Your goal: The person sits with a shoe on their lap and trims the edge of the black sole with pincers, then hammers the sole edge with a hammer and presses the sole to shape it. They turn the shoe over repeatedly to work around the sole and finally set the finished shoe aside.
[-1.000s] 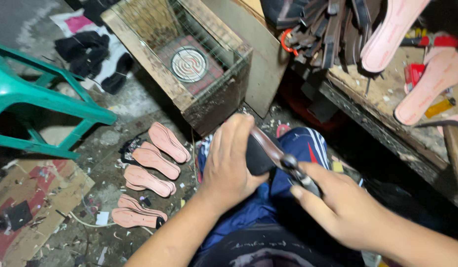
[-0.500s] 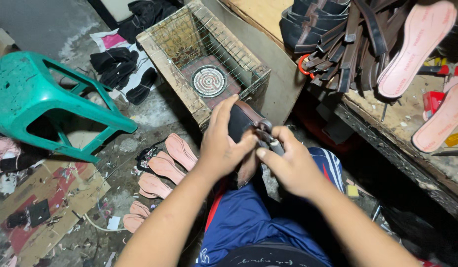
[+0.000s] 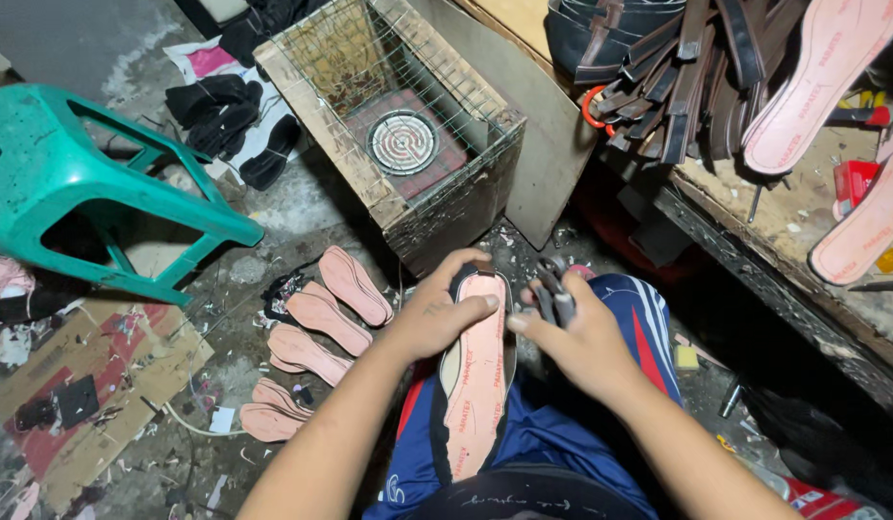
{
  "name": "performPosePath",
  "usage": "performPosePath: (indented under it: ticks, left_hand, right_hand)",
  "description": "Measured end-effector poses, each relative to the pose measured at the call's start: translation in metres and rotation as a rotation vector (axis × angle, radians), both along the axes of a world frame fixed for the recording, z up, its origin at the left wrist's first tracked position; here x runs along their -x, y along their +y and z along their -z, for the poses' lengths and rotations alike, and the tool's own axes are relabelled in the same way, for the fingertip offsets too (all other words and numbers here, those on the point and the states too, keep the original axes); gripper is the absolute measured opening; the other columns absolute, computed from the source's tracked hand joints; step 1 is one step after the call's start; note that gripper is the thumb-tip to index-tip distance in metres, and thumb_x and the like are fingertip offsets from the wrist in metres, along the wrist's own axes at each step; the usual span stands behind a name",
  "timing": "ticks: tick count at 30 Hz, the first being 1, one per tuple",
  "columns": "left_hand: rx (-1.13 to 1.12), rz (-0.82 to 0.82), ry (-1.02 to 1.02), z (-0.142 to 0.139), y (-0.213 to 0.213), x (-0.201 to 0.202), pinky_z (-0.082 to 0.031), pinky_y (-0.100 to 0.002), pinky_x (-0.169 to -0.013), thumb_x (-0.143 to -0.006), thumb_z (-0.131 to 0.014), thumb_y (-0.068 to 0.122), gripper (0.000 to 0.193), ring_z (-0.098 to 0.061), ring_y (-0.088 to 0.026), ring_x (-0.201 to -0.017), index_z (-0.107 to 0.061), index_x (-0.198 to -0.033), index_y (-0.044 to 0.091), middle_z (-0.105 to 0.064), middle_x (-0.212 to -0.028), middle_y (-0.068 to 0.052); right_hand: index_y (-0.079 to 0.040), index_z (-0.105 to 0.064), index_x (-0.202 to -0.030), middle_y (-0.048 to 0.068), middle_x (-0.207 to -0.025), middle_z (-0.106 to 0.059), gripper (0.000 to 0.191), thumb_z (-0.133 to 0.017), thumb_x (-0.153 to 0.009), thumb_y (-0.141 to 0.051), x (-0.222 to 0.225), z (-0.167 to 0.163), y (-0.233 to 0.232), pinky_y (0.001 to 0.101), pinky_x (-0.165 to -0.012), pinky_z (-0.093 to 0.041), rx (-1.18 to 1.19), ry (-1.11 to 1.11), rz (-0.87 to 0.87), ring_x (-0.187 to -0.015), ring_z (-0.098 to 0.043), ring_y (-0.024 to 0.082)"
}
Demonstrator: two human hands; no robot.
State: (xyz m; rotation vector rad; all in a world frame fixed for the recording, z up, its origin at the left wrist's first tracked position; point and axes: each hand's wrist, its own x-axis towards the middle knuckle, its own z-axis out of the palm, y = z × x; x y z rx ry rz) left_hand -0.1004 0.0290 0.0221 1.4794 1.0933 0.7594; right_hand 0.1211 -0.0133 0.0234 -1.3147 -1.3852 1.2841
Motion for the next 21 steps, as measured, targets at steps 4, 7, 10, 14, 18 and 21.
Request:
performPosePath:
  ticks: [4, 7, 10, 14, 18, 21]
  left_hand:
    - [0.003, -0.07, -0.013, 0.013, -0.002, -0.001, -0.053, -0.033, -0.094, -0.084, -0.072, 0.022, 0.054, -0.066, -0.016, -0.106, -0.055, -0.133, 0.009, -0.069, -0.116, -0.007]
    - [-0.011, -0.094, 0.032, 0.013, 0.001, 0.004, -0.052, -0.031, -0.094, -0.087, -0.066, 0.023, 0.05, -0.066, -0.015, -0.105, -0.056, -0.134, 0.009, -0.07, -0.115, -0.007]
    - [0.052, -0.121, -0.034, 0.015, 0.002, 0.007, -0.051, -0.029, -0.095, -0.093, -0.057, 0.024, 0.043, -0.065, -0.015, -0.105, -0.061, -0.132, 0.007, -0.071, -0.115, -0.007]
    - [-0.005, -0.157, 0.018, 0.023, 0.002, 0.012, -0.05, -0.028, -0.095, -0.093, -0.056, 0.023, 0.041, -0.066, -0.014, -0.105, -0.065, -0.13, 0.006, -0.072, -0.116, -0.008]
    - [0.134, -0.182, -0.068, 0.034, 0.007, 0.032, -0.049, -0.027, -0.094, -0.087, -0.052, 0.019, 0.047, -0.066, -0.016, -0.103, -0.069, -0.129, 0.005, -0.073, -0.115, -0.01]
    - [0.186, -0.219, -0.222, 0.039, 0.012, 0.046, -0.047, -0.027, -0.099, -0.087, -0.05, 0.021, 0.049, -0.066, -0.017, -0.109, -0.069, -0.127, 0.0, -0.072, -0.119, -0.009]
  right_hand:
    - [-0.001, -0.059, -0.112, 0.001, -0.097, -0.069, 0.041, -0.081, -0.08, -0.012, 0.018, 0.029, 0.02, 0.0253, -0.075, -0.054, 0.007, 0.117, 0.079, -0.084, -0.066, 0.007]
    - [-0.002, -0.061, -0.113, 0.001, -0.092, -0.069, 0.034, -0.077, -0.084, -0.011, 0.026, 0.037, 0.028, 0.026, -0.072, -0.053, 0.026, 0.208, 0.131, -0.08, -0.063, 0.008]
    - [-0.003, -0.062, -0.112, 0.003, -0.088, -0.069, 0.031, -0.074, -0.085, -0.012, 0.03, 0.032, 0.036, 0.0284, -0.068, -0.052, 0.053, 0.069, 0.123, -0.076, -0.063, 0.011]
    - [-0.005, -0.062, -0.119, 0.01, -0.089, -0.07, 0.037, -0.073, -0.088, -0.021, 0.015, 0.008, 0.017, 0.034, -0.073, -0.054, -0.017, -0.295, -0.038, -0.08, -0.069, 0.02]
    - [-0.01, -0.06, -0.132, 0.015, -0.102, -0.06, 0.055, -0.075, -0.081, -0.025, -0.039, -0.009, -0.053, 0.0405, -0.081, -0.053, -0.132, -0.645, -0.281, -0.097, -0.064, 0.035]
    - [-0.019, -0.058, -0.139, 0.011, -0.111, -0.057, 0.071, -0.08, -0.072, -0.027, -0.079, -0.004, -0.105, 0.0376, -0.084, -0.054, 0.069, -0.801, -0.463, -0.099, -0.063, 0.029]
